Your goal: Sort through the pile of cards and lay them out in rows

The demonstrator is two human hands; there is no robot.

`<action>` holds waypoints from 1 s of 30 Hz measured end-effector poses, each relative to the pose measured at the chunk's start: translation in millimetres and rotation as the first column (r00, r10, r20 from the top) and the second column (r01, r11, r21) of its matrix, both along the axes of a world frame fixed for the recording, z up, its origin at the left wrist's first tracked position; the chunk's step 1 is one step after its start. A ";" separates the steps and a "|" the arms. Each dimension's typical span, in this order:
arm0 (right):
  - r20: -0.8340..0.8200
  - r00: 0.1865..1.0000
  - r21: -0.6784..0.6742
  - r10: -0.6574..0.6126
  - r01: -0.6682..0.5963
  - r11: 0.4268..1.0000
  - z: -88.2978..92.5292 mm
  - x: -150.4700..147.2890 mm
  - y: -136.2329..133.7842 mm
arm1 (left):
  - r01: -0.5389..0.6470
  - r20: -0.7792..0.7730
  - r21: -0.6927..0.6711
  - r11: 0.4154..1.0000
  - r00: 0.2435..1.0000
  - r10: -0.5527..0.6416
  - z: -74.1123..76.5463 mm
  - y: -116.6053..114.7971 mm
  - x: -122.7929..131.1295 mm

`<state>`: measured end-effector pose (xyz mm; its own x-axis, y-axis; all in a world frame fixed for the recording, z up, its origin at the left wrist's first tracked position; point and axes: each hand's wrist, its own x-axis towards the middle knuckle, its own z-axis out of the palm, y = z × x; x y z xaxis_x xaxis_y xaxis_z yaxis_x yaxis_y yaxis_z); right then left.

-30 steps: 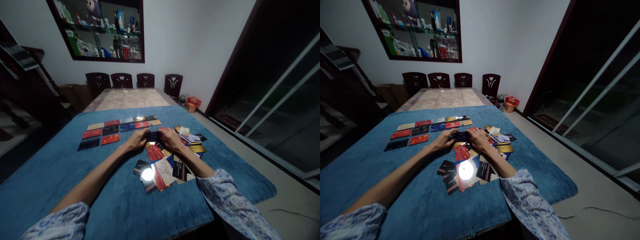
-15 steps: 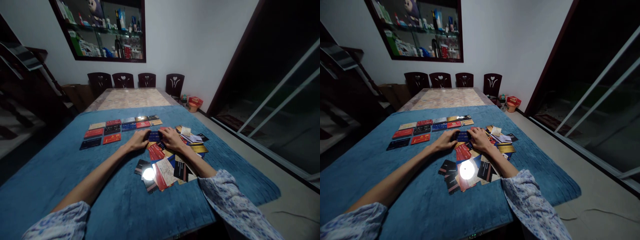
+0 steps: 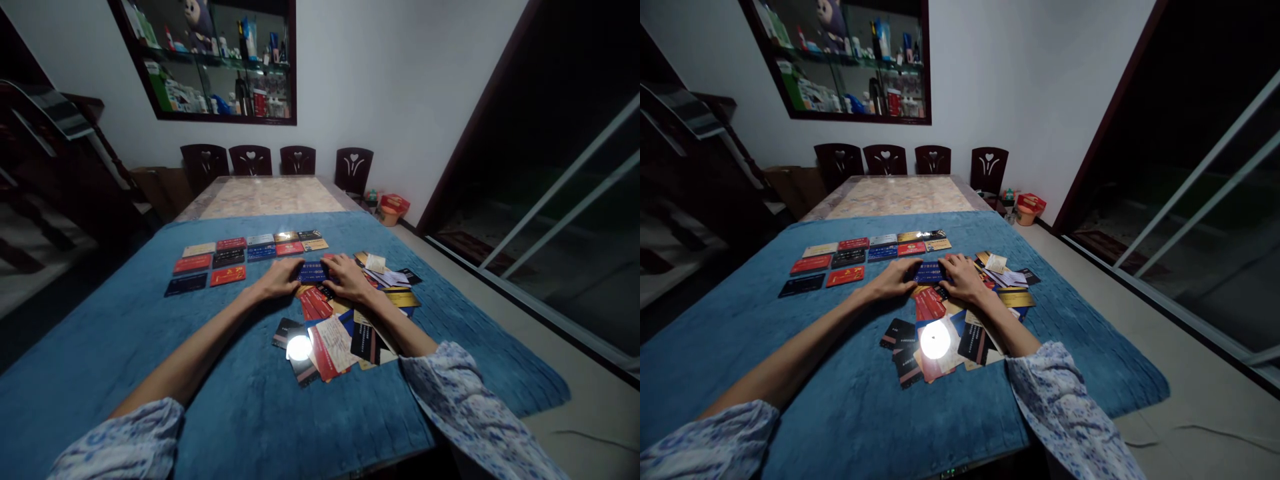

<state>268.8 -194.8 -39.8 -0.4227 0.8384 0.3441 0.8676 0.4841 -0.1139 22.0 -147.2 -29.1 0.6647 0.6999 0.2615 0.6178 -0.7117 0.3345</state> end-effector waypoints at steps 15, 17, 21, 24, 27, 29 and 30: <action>0.031 0.999 -0.012 -0.006 0.007 1.000 6.6 -0.2 -0.6 | -0.005 -0.046 0.042 0.999 0.999 0.007 4.6 -1.1 -2.6; 0.040 0.999 -0.024 -0.008 0.009 1.000 8.3 -0.7 -0.3 | -0.003 -0.043 0.037 0.999 0.999 0.004 4.4 -1.8 -4.4; 0.056 0.998 -0.062 -0.002 0.005 0.998 12.1 -4.1 0.1 | 0.002 -0.055 0.028 1.000 0.998 -0.001 3.6 -2.5 -9.5; 0.073 0.997 -0.080 0.007 -0.001 0.997 14.7 -8.4 2.0 | -0.008 -0.076 0.016 1.000 0.997 0.009 4.7 -3.0 -13.5; 0.089 0.996 -0.103 0.019 -0.010 0.995 18.5 -13.9 5.4 | -0.022 -0.091 0.016 1.000 0.996 0.024 7.5 -4.0 -17.6; 0.105 0.994 -0.117 0.030 -0.017 0.993 22.1 -18.2 8.0 | -0.035 -0.102 0.019 0.999 0.994 0.037 9.6 -4.8 -20.9; 0.114 0.993 -0.122 0.034 -0.020 0.992 24.1 -20.5 9.3 | -0.044 -0.107 0.019 0.999 0.993 0.045 10.4 -5.0 -22.7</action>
<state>248.3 -185.4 -15.8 -0.4767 0.8586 0.1887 0.8652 0.4962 -0.0722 -0.7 -152.2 -18.7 0.6578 0.7257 0.2018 0.6807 -0.6874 0.2532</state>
